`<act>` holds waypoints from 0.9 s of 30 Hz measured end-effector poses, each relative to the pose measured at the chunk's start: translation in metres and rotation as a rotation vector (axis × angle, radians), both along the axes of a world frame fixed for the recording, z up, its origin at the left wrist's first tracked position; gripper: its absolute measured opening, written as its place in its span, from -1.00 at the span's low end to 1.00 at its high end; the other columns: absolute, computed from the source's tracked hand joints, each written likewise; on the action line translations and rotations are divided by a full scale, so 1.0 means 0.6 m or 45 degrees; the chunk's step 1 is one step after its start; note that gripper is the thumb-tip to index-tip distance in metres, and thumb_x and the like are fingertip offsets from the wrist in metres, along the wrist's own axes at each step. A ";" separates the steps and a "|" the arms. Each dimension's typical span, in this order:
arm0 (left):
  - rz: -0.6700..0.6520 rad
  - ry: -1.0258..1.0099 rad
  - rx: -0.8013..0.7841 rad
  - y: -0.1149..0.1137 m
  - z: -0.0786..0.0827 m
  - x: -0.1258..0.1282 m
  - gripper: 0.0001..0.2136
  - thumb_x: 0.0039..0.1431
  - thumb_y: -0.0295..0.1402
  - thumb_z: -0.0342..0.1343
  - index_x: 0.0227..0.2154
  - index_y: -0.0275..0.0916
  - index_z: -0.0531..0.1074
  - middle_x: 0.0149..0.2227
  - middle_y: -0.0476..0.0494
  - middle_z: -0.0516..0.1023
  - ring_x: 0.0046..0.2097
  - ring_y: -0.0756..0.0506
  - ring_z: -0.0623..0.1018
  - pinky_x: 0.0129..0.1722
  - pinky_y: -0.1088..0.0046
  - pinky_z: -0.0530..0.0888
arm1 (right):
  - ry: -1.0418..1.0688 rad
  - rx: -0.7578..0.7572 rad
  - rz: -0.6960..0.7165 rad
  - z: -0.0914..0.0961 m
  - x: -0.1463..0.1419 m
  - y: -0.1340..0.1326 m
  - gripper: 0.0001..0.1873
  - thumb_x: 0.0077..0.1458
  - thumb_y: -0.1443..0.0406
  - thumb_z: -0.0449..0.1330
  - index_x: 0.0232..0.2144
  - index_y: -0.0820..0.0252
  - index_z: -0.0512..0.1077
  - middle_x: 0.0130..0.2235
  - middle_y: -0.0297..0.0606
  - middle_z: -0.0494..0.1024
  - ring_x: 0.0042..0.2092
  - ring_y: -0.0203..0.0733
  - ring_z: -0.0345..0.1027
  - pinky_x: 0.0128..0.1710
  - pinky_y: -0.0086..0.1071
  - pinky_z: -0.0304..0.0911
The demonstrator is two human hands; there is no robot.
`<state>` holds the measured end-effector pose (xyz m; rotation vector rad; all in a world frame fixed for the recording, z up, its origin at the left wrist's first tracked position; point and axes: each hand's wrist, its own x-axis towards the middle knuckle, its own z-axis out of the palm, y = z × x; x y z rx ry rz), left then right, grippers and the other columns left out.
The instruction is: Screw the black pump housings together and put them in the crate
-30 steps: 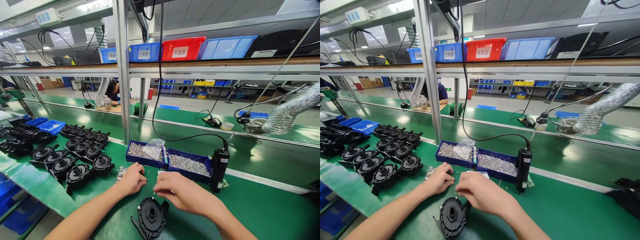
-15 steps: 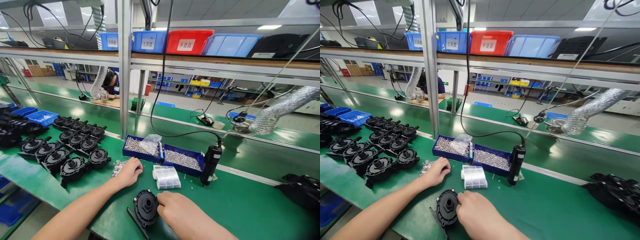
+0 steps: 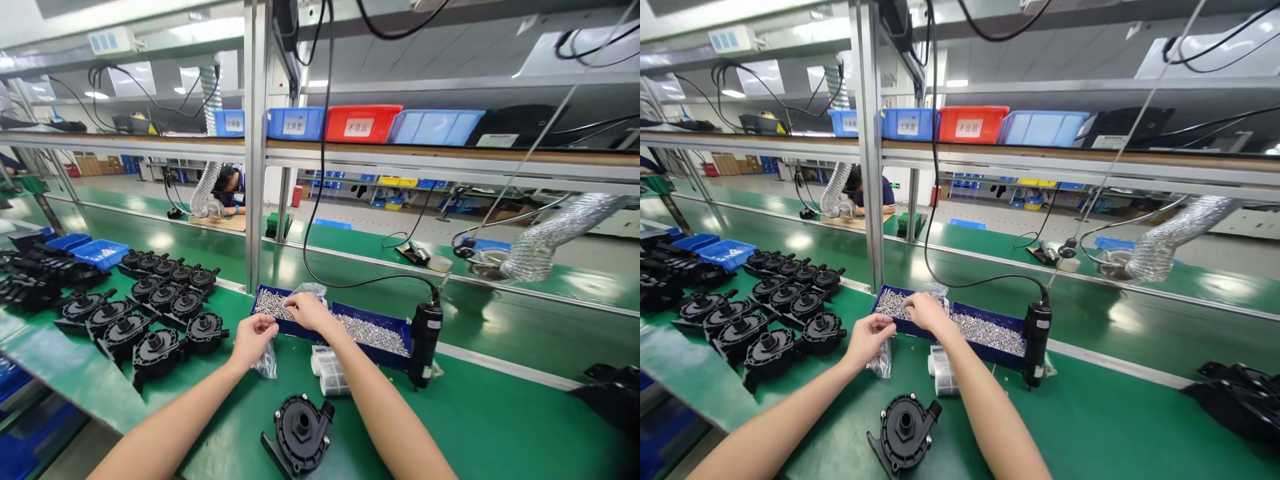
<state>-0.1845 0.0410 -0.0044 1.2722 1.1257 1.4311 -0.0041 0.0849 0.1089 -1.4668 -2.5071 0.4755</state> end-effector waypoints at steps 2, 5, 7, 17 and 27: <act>0.009 -0.063 -0.024 0.003 0.002 0.000 -0.64 -0.06 -0.14 0.45 -0.29 -0.30 0.60 -0.35 -0.21 0.66 -0.34 -0.11 0.59 -0.26 0.38 0.51 | -0.032 -0.065 0.027 -0.023 -0.027 0.040 -0.77 0.33 0.19 0.25 -0.10 0.25 0.53 -0.07 -0.17 0.60 -0.04 -0.07 0.51 0.04 -0.09 0.41; 0.021 -0.154 -0.058 0.007 0.005 -0.001 -0.56 -0.13 -0.09 0.49 -0.27 -0.32 0.61 -0.32 -0.24 0.68 -0.32 -0.10 0.61 -0.23 0.38 0.51 | -0.049 -0.153 0.089 -0.049 -0.053 0.078 -0.77 0.32 0.19 0.28 -0.11 0.26 0.52 -0.09 -0.20 0.59 -0.09 -0.11 0.52 -0.02 -0.12 0.46; 0.034 -0.213 -0.084 0.009 0.006 -0.003 -0.51 -0.18 -0.06 0.51 -0.26 -0.33 0.62 -0.34 -0.25 0.68 -0.32 -0.09 0.60 -0.25 0.40 0.51 | -0.025 -0.180 0.098 -0.059 -0.059 0.091 -0.79 0.32 0.20 0.28 -0.15 0.27 0.52 -0.12 -0.22 0.60 -0.13 -0.13 0.52 -0.06 -0.16 0.48; 0.081 -0.425 -0.168 0.011 0.011 -0.005 -0.44 -0.31 -0.07 0.57 -0.27 -0.35 0.62 -0.33 -0.30 0.68 -0.34 -0.09 0.61 -0.28 0.41 0.49 | 0.661 0.022 -0.136 -0.105 0.007 0.057 -0.74 0.30 0.15 0.27 -0.19 0.26 0.56 -0.14 -0.17 0.64 -0.06 -0.08 0.53 0.10 -0.05 0.37; 0.096 -0.439 -0.082 -0.001 0.035 0.000 -0.53 -0.22 -0.12 0.55 -0.30 -0.33 0.61 -0.37 -0.24 0.68 -0.33 -0.09 0.61 -0.21 0.39 0.52 | 1.280 -0.319 -0.107 -0.141 -0.009 0.008 -0.30 -0.06 -0.20 0.34 -0.16 0.30 0.63 -0.29 -0.10 0.67 -0.36 -0.09 0.54 -0.26 -0.16 0.57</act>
